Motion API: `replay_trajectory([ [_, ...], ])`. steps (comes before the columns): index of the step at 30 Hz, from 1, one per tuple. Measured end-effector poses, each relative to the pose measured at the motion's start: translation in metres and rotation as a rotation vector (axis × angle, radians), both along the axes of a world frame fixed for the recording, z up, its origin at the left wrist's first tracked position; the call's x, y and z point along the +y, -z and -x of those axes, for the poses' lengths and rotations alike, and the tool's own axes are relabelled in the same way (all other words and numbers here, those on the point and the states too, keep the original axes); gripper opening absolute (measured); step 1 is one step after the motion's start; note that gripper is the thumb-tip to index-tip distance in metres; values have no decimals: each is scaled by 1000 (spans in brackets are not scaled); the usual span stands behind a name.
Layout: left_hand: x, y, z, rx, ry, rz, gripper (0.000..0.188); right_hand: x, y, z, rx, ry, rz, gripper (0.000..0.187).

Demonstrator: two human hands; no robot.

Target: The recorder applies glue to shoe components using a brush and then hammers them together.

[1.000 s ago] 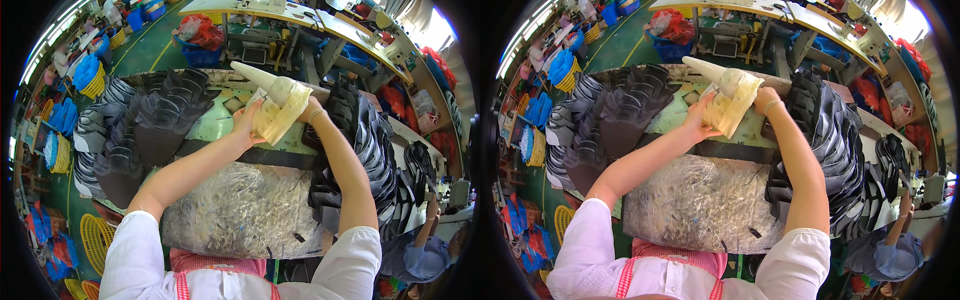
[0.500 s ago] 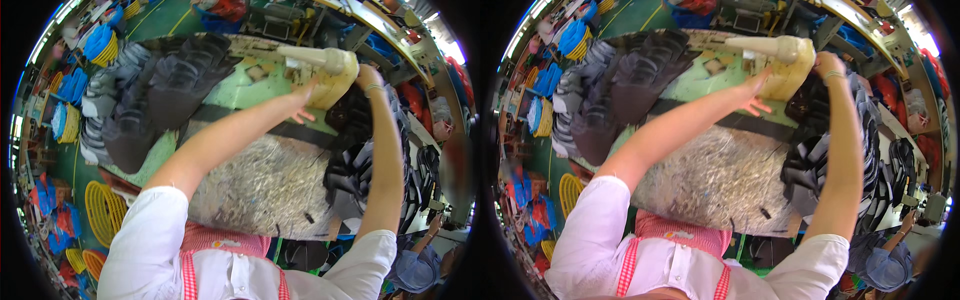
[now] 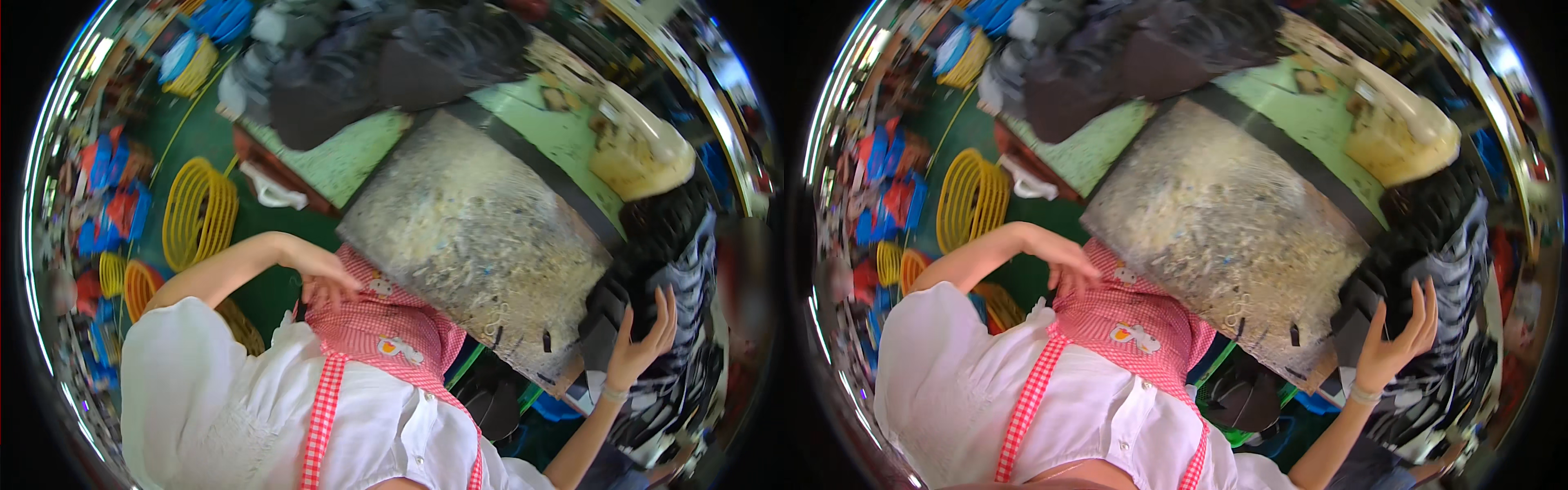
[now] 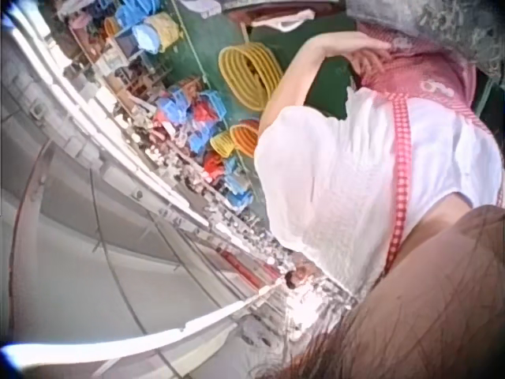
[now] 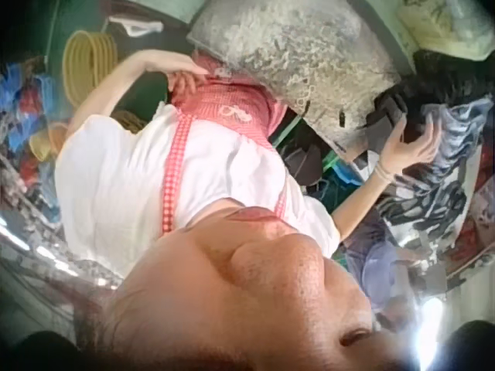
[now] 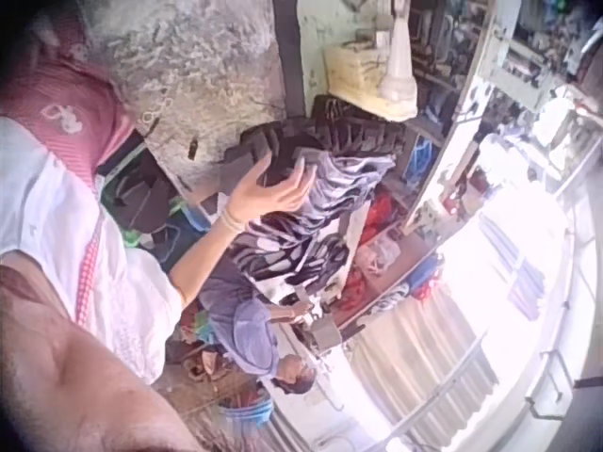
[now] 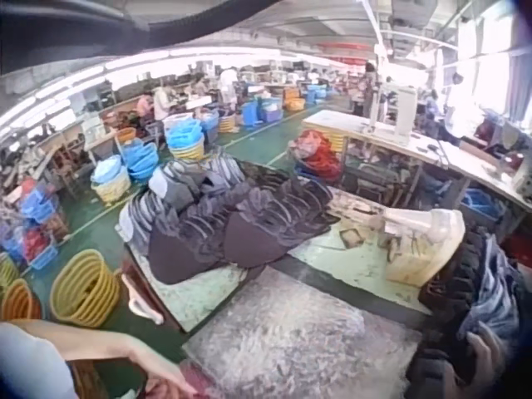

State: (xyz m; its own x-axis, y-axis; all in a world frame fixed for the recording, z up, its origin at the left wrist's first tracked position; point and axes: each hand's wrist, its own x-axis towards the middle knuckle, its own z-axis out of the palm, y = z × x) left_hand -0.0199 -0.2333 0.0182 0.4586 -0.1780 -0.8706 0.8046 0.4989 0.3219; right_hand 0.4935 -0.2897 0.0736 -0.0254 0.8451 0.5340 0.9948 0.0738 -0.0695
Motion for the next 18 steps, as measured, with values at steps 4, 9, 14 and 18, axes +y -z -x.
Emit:
replay_trajectory([
  [4,-67,51,-32,-408,-988,27,51,-11,25,-4,-228,-34,-107,49],
  [9,-77,53,-73,-604,-1213,-453,51,-3,43,-18,-426,29,-115,38],
  [14,-57,-39,-67,-891,-1226,-641,70,-11,43,-21,-365,-6,-275,33],
  [18,-41,-104,6,-1053,-1375,-948,56,-16,45,-28,-335,-43,-308,29],
])
